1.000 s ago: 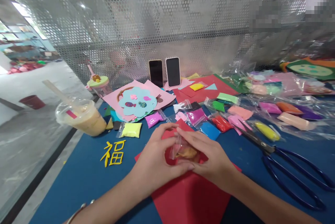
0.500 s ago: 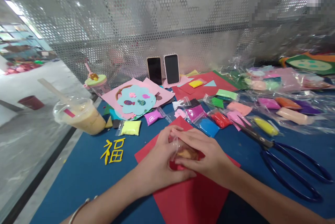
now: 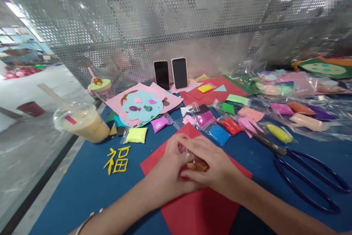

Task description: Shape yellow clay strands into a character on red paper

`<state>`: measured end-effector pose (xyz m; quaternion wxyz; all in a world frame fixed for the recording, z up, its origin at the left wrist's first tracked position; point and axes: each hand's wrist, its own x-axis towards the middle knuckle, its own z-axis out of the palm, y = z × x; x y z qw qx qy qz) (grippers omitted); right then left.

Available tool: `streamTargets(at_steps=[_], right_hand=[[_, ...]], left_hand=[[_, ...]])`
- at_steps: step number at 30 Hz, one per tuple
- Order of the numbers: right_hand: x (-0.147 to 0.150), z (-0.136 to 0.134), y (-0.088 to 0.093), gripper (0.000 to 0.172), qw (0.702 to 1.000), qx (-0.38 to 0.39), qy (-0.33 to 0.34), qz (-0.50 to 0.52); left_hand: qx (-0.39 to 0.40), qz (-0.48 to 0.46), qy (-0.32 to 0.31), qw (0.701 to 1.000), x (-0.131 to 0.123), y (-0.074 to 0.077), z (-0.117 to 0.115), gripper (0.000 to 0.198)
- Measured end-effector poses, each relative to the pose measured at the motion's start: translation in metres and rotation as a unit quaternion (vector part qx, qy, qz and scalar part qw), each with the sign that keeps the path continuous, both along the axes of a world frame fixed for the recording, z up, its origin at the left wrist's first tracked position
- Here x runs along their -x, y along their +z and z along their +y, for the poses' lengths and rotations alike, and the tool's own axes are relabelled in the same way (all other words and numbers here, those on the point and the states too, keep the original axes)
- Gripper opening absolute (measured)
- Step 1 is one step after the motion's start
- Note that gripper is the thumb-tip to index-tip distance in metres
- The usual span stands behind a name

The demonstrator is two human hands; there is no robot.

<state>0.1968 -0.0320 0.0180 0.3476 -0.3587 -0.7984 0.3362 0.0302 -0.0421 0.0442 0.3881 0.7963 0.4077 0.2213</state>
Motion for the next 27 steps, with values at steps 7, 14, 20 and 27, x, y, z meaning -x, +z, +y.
streamTargets(at_steps=[7, 14, 20, 27], right_hand=[[-0.023, 0.017, 0.004, 0.025, 0.97, 0.164, -0.074, 0.164], [-0.022, 0.019, 0.003, 0.025, 0.961, 0.208, -0.058, 0.172], [-0.023, 0.02, 0.003, 0.028, 0.957, 0.192, -0.076, 0.202], [-0.024, 0.021, 0.0, 0.031, 0.94, 0.198, -0.093, 0.263]], left_hand=[[-0.066, -0.079, 0.065, 0.993, 0.009, 0.001, 0.008, 0.018], [-0.087, -0.074, 0.1, 0.988, 0.009, -0.001, 0.008, 0.028], [-0.039, -0.079, 0.057, 0.994, 0.007, 0.004, 0.006, 0.034], [-0.052, -0.066, 0.059, 0.995, 0.007, 0.014, 0.005, 0.023]])
